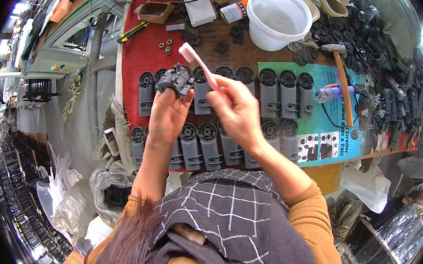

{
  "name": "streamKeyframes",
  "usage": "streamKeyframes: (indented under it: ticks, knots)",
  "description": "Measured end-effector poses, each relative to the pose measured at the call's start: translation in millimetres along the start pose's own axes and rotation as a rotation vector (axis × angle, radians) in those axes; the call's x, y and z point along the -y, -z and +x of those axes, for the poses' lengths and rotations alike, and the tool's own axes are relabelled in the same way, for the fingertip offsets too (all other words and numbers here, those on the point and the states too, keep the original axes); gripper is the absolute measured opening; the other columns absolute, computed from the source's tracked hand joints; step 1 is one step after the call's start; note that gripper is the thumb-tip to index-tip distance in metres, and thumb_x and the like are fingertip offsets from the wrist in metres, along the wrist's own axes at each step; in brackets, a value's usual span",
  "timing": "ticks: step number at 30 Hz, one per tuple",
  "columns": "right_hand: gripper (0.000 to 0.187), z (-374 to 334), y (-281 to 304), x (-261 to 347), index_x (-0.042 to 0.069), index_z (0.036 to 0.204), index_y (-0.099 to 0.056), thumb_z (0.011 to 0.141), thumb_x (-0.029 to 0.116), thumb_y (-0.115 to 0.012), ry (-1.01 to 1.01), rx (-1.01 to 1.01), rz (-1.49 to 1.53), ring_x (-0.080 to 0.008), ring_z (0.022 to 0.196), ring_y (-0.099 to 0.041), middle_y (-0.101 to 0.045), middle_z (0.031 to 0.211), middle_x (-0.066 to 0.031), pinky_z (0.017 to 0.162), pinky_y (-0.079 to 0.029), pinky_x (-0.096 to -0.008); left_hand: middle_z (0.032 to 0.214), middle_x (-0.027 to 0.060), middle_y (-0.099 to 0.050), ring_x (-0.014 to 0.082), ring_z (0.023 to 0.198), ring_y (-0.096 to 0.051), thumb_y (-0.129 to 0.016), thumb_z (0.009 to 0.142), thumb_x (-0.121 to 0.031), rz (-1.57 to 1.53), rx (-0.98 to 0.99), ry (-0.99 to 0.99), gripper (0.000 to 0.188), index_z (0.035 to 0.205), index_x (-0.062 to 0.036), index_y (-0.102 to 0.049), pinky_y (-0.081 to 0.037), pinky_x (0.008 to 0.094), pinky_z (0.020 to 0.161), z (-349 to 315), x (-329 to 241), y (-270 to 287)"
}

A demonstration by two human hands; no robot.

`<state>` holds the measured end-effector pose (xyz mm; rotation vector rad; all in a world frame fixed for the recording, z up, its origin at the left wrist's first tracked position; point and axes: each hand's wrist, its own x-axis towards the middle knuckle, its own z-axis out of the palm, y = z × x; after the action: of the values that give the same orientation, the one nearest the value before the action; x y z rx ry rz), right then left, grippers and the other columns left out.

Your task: The person uses a hammer to tap small metal rings into gray cylindrical plastic housings arranged on a red workbench. They then insert black rubber wheel inserts into the housings, clean the inserts with a toothbrush, and place them into the housings. The person also handles small metal washers and places them into the housings.

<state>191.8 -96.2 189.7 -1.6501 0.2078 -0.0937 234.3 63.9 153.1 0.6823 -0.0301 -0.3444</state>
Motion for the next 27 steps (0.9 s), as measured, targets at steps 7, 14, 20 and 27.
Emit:
streamKeyframes:
  ticks: [7,14,20,27]
  knots:
    - [0.039,9.0,-2.7,14.4,0.001,0.102,-0.061,0.076,0.021,-0.082,-0.058,0.125,0.077,-0.0049,0.065,-0.042,-0.048,0.073,0.0038,0.056,-0.038,-0.0215,0.108,0.0032,-0.061,0.0120,0.097,-0.060,-0.067,0.081,-0.005,0.365,-0.086,0.365,0.042,0.120,-0.0029,-0.053,-0.050,0.0271,0.084,3.1,-38.8,-21.2]
    - [0.026,8.3,-2.6,4.8,0.004,0.116,-0.063,0.093,0.015,-0.060,0.253,0.051,-0.197,-0.0231,0.069,-0.056,-0.055,0.077,-0.0100,0.064,-0.046,-0.0330,0.103,0.0092,-0.065,0.0201,0.097,-0.063,-0.068,0.085,-0.018,-0.014,-0.116,0.385,0.037,0.115,-0.0009,-0.058,-0.051,0.0342,0.090,6.5,-53.3,5.7]
    - [0.029,-6.7,-7.0,-3.9,0.004,0.120,-0.064,0.092,0.011,-0.060,0.317,0.002,-0.437,-0.0238,0.061,-0.052,-0.054,0.070,-0.0101,0.057,-0.044,-0.0339,0.098,0.0129,-0.067,0.0241,0.096,-0.064,-0.071,0.086,-0.031,-0.461,-0.241,0.473,0.043,0.112,0.0012,-0.060,-0.053,0.0355,0.087,-6.4,-30.7,6.2]
    - [0.030,-2.6,-5.0,-5.7,0.003,0.119,-0.065,0.089,0.006,-0.061,0.571,0.002,-0.513,-0.0220,0.062,-0.053,-0.056,0.071,-0.0102,0.058,-0.044,-0.0329,0.099,0.0101,-0.064,0.0211,0.090,-0.062,-0.072,0.084,-0.034,-0.494,-0.358,0.445,0.042,0.105,0.0002,-0.060,-0.052,0.0342,0.085,-5.7,-25.7,-3.9]
